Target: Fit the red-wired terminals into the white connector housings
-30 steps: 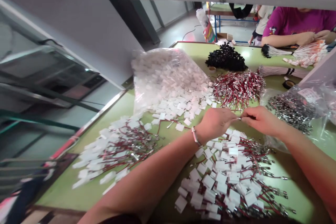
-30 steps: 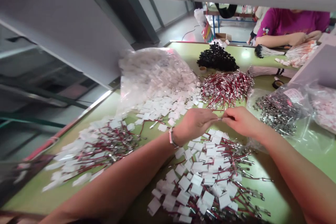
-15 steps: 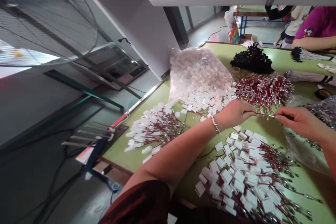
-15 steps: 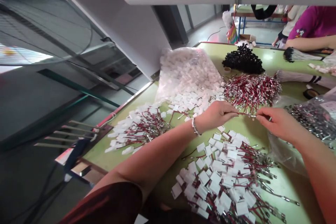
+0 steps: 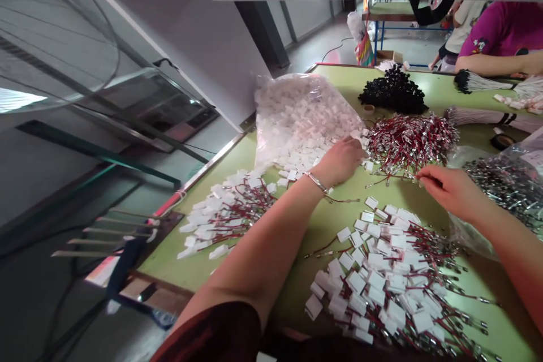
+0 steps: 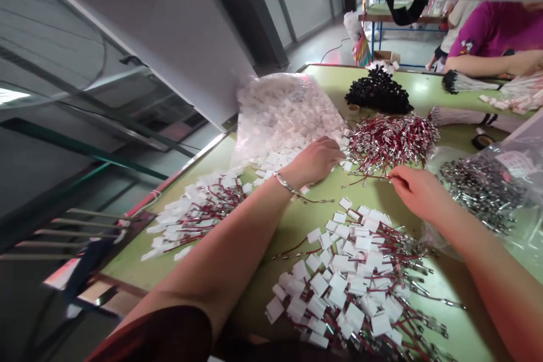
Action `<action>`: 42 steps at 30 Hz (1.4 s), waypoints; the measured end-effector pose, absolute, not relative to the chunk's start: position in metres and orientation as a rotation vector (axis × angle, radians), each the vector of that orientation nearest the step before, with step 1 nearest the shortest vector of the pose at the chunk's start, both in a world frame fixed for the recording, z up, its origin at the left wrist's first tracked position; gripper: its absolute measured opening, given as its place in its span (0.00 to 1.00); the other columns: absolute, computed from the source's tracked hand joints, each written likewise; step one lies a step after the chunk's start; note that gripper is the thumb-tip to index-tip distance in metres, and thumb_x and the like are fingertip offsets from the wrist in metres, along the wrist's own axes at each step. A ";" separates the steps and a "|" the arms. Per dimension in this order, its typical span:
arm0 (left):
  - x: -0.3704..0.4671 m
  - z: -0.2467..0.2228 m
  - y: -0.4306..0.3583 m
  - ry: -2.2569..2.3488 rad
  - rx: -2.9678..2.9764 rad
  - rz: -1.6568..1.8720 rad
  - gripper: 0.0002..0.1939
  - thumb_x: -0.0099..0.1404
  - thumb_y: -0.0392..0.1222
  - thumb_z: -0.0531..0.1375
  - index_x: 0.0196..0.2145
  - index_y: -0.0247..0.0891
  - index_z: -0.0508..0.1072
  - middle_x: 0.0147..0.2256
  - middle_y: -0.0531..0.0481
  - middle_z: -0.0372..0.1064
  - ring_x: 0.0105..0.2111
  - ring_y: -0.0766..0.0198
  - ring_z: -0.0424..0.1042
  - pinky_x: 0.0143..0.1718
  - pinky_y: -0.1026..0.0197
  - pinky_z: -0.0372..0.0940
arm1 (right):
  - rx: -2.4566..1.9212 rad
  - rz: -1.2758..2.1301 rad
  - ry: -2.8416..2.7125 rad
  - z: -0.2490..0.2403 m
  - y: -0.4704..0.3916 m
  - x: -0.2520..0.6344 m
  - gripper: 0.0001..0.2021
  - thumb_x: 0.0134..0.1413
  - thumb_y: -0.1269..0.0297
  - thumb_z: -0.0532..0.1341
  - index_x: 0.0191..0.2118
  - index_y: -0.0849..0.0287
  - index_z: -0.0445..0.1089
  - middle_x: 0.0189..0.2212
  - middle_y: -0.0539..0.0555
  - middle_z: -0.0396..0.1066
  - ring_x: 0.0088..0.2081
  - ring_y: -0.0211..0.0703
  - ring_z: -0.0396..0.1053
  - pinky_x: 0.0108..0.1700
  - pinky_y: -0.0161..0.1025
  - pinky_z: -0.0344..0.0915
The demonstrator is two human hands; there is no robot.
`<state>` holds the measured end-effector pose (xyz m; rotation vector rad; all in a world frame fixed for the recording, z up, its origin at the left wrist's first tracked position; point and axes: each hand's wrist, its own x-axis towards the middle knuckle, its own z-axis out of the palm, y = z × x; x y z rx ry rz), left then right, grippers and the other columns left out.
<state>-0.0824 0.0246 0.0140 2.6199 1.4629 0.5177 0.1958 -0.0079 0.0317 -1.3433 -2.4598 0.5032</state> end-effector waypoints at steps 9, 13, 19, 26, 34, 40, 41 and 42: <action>-0.066 0.004 0.014 1.735 2.676 0.153 0.09 0.61 0.33 0.54 0.33 0.33 0.75 0.36 0.39 0.69 0.40 0.53 0.66 0.43 0.55 0.61 | -1.398 0.477 -2.483 0.034 -0.007 0.196 0.08 0.57 0.66 0.54 0.33 0.56 0.71 0.30 0.53 0.75 0.28 0.41 0.68 0.31 0.38 0.60; -0.070 0.006 0.018 1.757 2.660 0.167 0.10 0.60 0.32 0.54 0.32 0.35 0.76 0.33 0.41 0.70 0.38 0.53 0.68 0.44 0.53 0.61 | -1.459 0.588 -2.348 0.033 -0.007 0.195 0.07 0.54 0.66 0.57 0.29 0.56 0.70 0.26 0.50 0.74 0.25 0.39 0.65 0.28 0.37 0.59; -0.067 0.025 0.012 1.769 2.218 0.840 0.16 0.61 0.35 0.55 0.45 0.37 0.75 0.37 0.43 0.70 0.36 0.58 0.69 0.40 0.56 0.64 | -1.411 0.673 -2.260 0.030 -0.010 0.192 0.07 0.54 0.65 0.57 0.27 0.56 0.69 0.23 0.49 0.71 0.24 0.38 0.64 0.27 0.36 0.57; -0.027 0.025 -0.012 1.107 1.029 0.878 0.09 0.63 0.41 0.60 0.27 0.34 0.70 0.24 0.49 0.70 0.23 0.71 0.67 0.29 0.64 0.65 | -1.236 0.511 -2.318 0.032 -0.022 0.185 0.08 0.57 0.64 0.56 0.30 0.55 0.70 0.26 0.50 0.71 0.28 0.39 0.65 0.31 0.38 0.59; -0.026 0.017 -0.012 1.007 0.914 0.853 0.11 0.64 0.38 0.61 0.24 0.33 0.69 0.21 0.52 0.69 0.18 0.75 0.63 0.24 0.68 0.60 | -1.226 0.481 -2.309 0.034 -0.025 0.183 0.10 0.59 0.63 0.55 0.32 0.56 0.72 0.26 0.50 0.72 0.28 0.38 0.66 0.31 0.37 0.59; -0.024 0.019 -0.014 1.009 0.903 0.808 0.13 0.65 0.37 0.60 0.23 0.33 0.67 0.17 0.55 0.66 0.15 0.78 0.59 0.18 0.71 0.53 | -1.147 0.284 -2.344 0.029 -0.022 0.187 0.10 0.59 0.65 0.54 0.31 0.56 0.72 0.28 0.51 0.74 0.29 0.39 0.68 0.30 0.36 0.59; -0.024 0.019 -0.014 1.016 0.895 0.800 0.13 0.65 0.37 0.60 0.22 0.33 0.67 0.17 0.55 0.66 0.14 0.79 0.59 0.17 0.71 0.52 | -1.128 0.179 -2.357 0.028 -0.022 0.187 0.10 0.59 0.66 0.54 0.31 0.56 0.72 0.29 0.51 0.74 0.30 0.39 0.68 0.31 0.37 0.59; -0.024 0.019 -0.013 1.023 0.884 0.788 0.14 0.65 0.37 0.60 0.22 0.33 0.67 0.17 0.55 0.66 0.14 0.79 0.58 0.17 0.72 0.52 | -1.111 0.073 -2.365 0.027 -0.022 0.187 0.10 0.59 0.66 0.54 0.31 0.56 0.72 0.29 0.51 0.74 0.30 0.40 0.69 0.31 0.37 0.59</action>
